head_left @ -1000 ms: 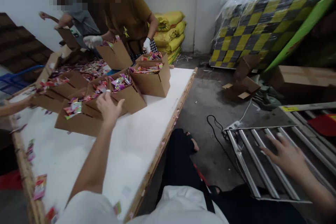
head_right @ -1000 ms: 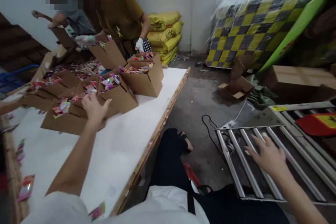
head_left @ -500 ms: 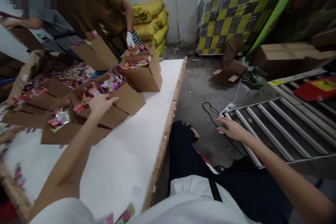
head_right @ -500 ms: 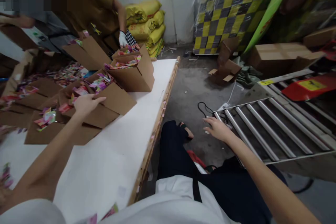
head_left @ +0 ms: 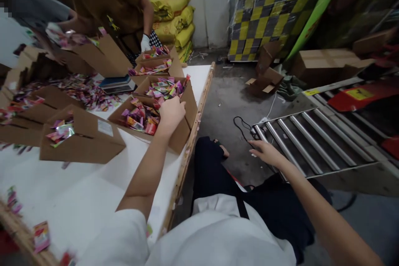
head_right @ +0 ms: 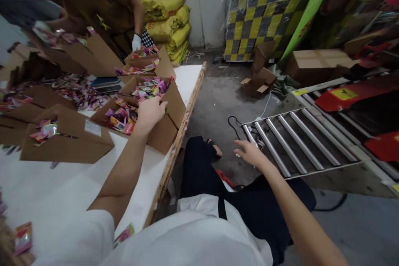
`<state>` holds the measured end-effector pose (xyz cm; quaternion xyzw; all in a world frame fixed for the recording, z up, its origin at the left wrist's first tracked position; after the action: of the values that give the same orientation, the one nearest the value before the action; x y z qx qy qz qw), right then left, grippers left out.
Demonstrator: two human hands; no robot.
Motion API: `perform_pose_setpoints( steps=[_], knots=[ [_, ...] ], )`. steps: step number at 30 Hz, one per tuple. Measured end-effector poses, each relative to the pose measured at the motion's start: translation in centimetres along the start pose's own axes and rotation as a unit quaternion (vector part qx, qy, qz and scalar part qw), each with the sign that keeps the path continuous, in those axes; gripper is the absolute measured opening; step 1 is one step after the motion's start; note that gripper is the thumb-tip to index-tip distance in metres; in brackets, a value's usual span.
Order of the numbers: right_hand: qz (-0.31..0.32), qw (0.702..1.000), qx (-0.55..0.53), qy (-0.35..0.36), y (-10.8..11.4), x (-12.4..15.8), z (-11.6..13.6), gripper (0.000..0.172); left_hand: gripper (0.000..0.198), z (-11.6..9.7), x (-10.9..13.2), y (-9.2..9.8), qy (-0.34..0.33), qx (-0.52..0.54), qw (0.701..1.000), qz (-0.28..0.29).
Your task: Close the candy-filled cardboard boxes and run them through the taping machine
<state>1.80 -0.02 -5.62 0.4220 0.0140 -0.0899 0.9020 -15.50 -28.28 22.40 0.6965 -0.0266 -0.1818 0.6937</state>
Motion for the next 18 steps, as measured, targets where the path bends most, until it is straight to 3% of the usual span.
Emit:
perform_pose_setpoints(
  steps=[3,6,9,10,11,12,13,15,16,18],
  knots=[
    [0.008,0.999,-0.017,-0.038,-0.5,2.5,-2.1,0.054,0.040,1.1,2.5,1.1,-0.002,0.033,0.999,-0.027],
    [0.012,0.997,-0.026,-0.073,-1.1,4.5,-4.6,0.060,0.045,5.1,5.5,4.3,-0.004,0.059,0.990,-0.129],
    [0.007,0.995,-0.037,-0.093,-1.8,6.1,-6.7,0.065,0.041,13.4,7.3,7.8,0.064,0.031,0.954,-0.290],
    [0.003,0.994,-0.041,-0.097,-2.0,6.6,-7.2,0.066,0.038,16.9,7.4,8.4,0.109,0.003,0.939,-0.327],
    [0.000,0.994,-0.046,-0.100,-2.3,7.0,-7.5,0.066,0.041,20.6,7.3,8.3,0.170,-0.028,0.929,-0.327],
    [-0.002,0.993,-0.050,-0.105,-2.5,7.3,-7.8,0.066,0.050,24.1,6.9,7.7,0.220,-0.059,0.931,-0.286],
    [-0.003,0.992,-0.053,-0.111,-2.6,7.6,-8.0,0.067,0.056,27.4,6.5,6.5,0.264,-0.085,0.939,-0.206],
    [-0.004,0.991,-0.059,-0.120,-2.7,7.8,-7.8,0.067,0.052,32.2,6.2,3.9,0.287,-0.105,0.951,-0.048],
    [-0.006,0.991,-0.061,-0.122,-2.6,7.7,-7.5,0.067,0.048,33.6,6.4,3.0,0.277,-0.110,0.954,0.007],
    [-0.008,0.991,-0.068,-0.118,-2.1,7.2,-6.2,0.066,0.046,34.7,7.3,2.3,0.246,-0.140,0.957,0.055]
  ],
)
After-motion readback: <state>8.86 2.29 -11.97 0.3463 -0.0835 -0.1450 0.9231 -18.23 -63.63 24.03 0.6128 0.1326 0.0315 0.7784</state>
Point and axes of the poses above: each hand's wrist, its own x-axis away from the middle knuckle, its own y-axis out of the back of the hand, z = x × y, the point moved 5 cm from there along -x, towards the middle knuckle, and after that the axes turned 1 degree about -x, right-handed, at the moved point
